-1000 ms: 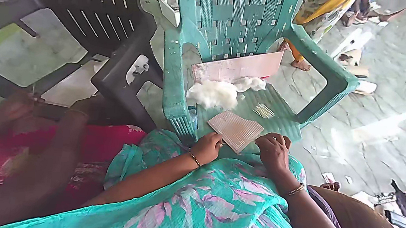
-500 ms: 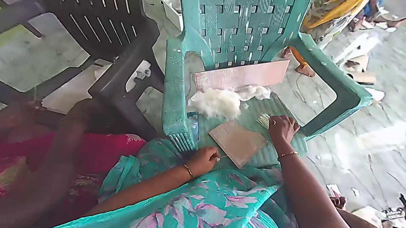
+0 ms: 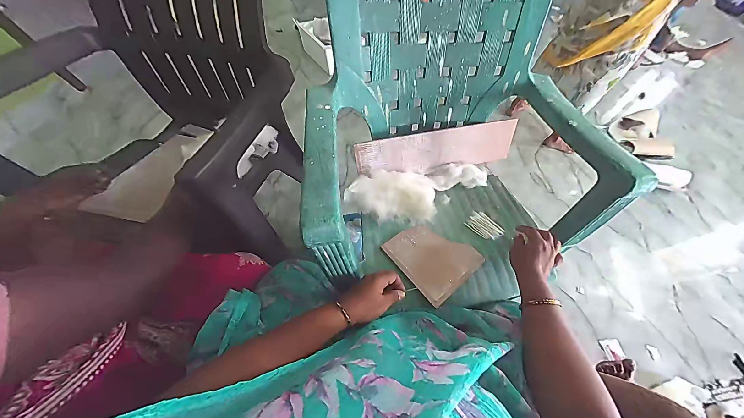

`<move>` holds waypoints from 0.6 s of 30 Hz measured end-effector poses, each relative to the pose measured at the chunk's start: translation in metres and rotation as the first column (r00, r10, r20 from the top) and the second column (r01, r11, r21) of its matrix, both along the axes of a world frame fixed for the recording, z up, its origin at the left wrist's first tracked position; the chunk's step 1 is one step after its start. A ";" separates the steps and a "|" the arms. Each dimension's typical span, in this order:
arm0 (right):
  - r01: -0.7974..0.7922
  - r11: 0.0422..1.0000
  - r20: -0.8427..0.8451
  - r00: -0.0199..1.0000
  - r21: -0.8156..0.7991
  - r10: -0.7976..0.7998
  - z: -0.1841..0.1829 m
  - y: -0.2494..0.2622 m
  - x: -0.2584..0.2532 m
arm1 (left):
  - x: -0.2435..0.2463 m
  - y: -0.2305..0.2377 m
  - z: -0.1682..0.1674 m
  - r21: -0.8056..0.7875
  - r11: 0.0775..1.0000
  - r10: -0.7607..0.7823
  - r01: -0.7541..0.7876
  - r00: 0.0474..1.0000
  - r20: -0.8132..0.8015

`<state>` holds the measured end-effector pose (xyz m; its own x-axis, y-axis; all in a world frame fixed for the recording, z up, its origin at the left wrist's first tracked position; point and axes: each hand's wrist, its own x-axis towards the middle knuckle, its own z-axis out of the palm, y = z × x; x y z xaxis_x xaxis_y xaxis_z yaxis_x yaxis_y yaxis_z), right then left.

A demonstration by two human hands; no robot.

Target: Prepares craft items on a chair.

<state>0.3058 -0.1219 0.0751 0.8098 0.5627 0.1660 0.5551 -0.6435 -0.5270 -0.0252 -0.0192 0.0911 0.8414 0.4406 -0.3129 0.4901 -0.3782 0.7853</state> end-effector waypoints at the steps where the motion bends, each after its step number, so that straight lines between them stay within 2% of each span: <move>1: -0.004 1.000 -0.024 1.000 -0.015 0.003 0.002 -0.003 -0.004 | -0.004 -0.004 0.001 -0.022 1.000 0.001 0.001 0.998 0.066; 4: -0.046 0.998 -0.078 0.996 -0.042 0.042 0.005 -0.012 -0.015 | -0.014 -0.018 0.020 -0.070 0.997 -0.006 0.029 0.952 0.305; 6: -0.082 0.996 -0.063 0.995 -0.037 0.079 0.006 -0.016 -0.021 | -0.022 -0.028 0.047 -0.074 0.994 -0.030 0.074 0.874 0.484; 10: -0.077 0.997 -0.059 0.995 -0.021 0.075 0.004 -0.023 -0.030 | -0.039 -0.045 0.098 -0.001 0.965 -0.152 0.264 0.559 0.815; 14: -0.055 0.994 -0.067 0.997 -0.095 0.049 0.006 -0.030 -0.040 | -0.064 -0.069 0.149 0.190 0.912 -0.290 0.365 0.243 0.926; 16: -0.062 0.993 -0.066 0.996 -0.097 0.055 0.006 -0.035 -0.043 | -0.082 -0.088 0.177 0.258 0.885 -0.336 0.388 0.148 0.930; 18: -0.078 0.995 -0.069 0.995 -0.069 0.073 0.006 -0.040 -0.047 | -0.102 -0.116 0.209 0.257 0.887 -0.319 0.383 0.107 0.942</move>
